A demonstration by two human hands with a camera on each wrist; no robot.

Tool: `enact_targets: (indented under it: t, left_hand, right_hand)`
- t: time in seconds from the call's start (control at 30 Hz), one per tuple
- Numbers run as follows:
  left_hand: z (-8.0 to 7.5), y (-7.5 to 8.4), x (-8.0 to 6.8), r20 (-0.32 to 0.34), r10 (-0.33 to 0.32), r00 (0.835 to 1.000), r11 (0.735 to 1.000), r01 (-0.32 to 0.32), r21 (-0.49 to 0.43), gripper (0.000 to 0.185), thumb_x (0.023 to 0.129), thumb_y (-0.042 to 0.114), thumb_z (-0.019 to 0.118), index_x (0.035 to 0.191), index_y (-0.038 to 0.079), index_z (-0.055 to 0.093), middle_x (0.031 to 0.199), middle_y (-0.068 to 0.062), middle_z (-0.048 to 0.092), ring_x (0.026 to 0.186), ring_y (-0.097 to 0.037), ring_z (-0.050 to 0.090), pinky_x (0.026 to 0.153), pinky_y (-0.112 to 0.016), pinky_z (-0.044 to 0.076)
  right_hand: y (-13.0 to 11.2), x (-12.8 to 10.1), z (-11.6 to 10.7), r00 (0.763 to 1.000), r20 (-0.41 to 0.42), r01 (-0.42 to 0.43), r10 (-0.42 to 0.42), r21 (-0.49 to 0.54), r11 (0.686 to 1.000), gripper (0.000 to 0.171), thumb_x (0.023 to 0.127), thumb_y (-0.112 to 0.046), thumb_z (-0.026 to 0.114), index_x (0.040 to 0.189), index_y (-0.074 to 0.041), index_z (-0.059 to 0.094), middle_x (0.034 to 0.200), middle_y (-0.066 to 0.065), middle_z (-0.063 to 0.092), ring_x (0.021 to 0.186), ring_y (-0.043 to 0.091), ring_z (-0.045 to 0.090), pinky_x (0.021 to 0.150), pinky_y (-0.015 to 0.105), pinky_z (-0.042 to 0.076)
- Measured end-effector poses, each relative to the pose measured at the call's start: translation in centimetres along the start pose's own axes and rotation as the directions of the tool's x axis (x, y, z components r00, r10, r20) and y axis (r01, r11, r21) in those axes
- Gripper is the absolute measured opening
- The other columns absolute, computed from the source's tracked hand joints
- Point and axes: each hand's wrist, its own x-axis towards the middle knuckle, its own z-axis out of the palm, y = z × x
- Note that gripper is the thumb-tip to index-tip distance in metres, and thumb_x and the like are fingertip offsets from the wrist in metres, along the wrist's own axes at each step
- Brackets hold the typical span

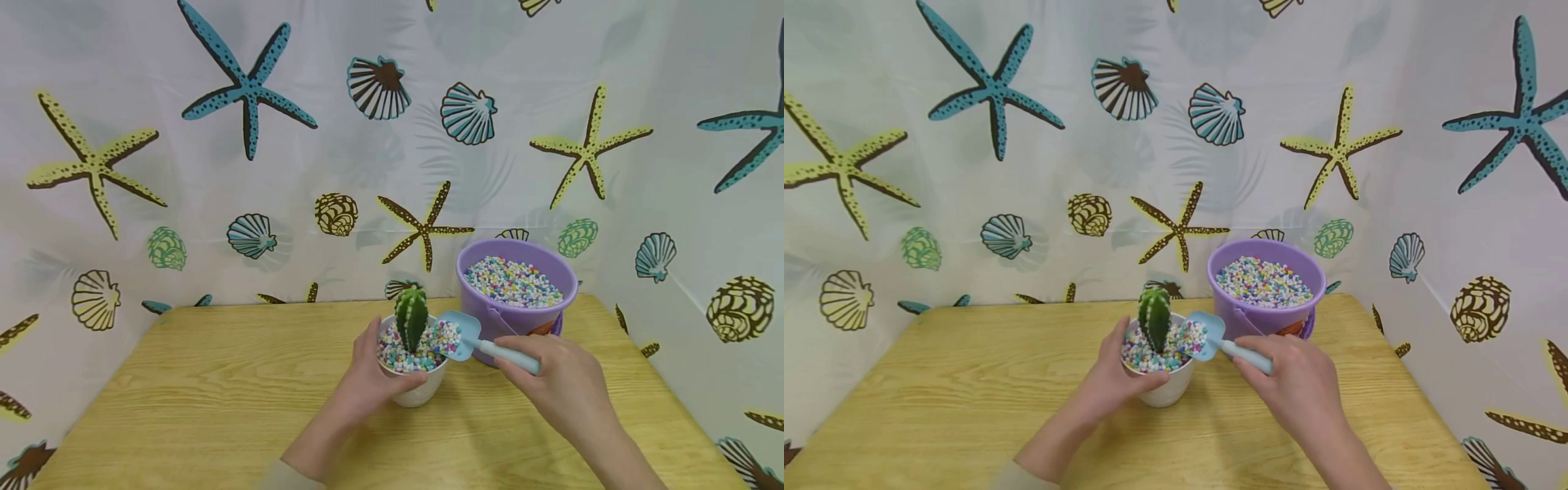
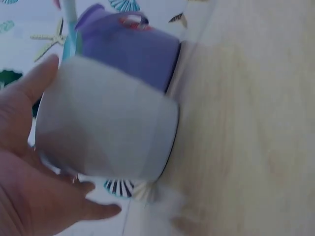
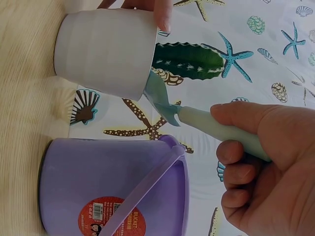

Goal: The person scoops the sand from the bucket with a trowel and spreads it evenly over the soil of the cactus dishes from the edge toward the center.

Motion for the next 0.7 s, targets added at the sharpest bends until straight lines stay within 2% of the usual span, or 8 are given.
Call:
enact_targets:
  t: [0.13, 0.27, 0.6, 0.7]
  left_hand:
    - [-1.4, -0.4, 0.9, 0.096, 0.0, 0.995, 0.999, 0.005, -0.048, 0.131, 0.084, 0.04, 0.1, 0.178, 0.017, 0.013, 0.179, -0.022, 0.021, 0.162, -0.046, 0.027, 0.13, -0.066, 0.023]
    - [-1.5, -0.6, 1.1, 0.109, 0.01, 0.994, 0.998, -0.003, -0.063, 0.131, 0.083, 0.038, 0.101, 0.178, 0.016, 0.014, 0.178, -0.023, 0.024, 0.162, -0.046, 0.027, 0.13, -0.065, 0.021]
    - [0.4, -0.4, 0.0, -0.04, 0.061, 0.997, 0.998, -0.062, -0.022, 0.128, 0.082, 0.038, 0.102, 0.175, 0.006, 0.019, 0.17, -0.028, 0.031, 0.155, -0.047, 0.037, 0.126, -0.065, 0.032]
    - [1.2, -0.3, -0.5, -0.087, 0.049, 0.995, 0.999, -0.048, 0.01, 0.13, 0.081, 0.041, 0.101, 0.175, 0.006, 0.018, 0.17, -0.03, 0.028, 0.153, -0.048, 0.039, 0.125, -0.065, 0.035]
  right_hand:
    - [-0.1, 0.0, 0.0, 1.0, -0.015, 0.014, -0.015, -0.017, 1.0, 0.02, 0.095, -0.027, 0.09, 0.114, -0.03, 0.088, 0.105, -0.012, 0.082, 0.088, 0.017, 0.073, 0.069, 0.041, 0.056]
    - [-0.1, 0.0, 0.0, 0.999, -0.025, 0.026, -0.026, -0.027, 0.999, 0.021, 0.094, -0.026, 0.091, 0.114, -0.029, 0.088, 0.103, -0.011, 0.082, 0.085, 0.016, 0.072, 0.067, 0.04, 0.055]
    - [-0.3, -0.1, 0.3, 0.993, -0.068, 0.088, -0.094, -0.085, 0.993, 0.023, 0.091, -0.023, 0.094, 0.112, -0.029, 0.088, 0.099, -0.012, 0.082, 0.08, 0.014, 0.071, 0.064, 0.037, 0.054]
    - [-0.3, -0.2, 0.4, 0.989, -0.085, 0.11, -0.118, -0.098, 0.989, 0.025, 0.09, -0.023, 0.095, 0.112, -0.03, 0.088, 0.097, -0.013, 0.081, 0.078, 0.012, 0.069, 0.063, 0.037, 0.054]
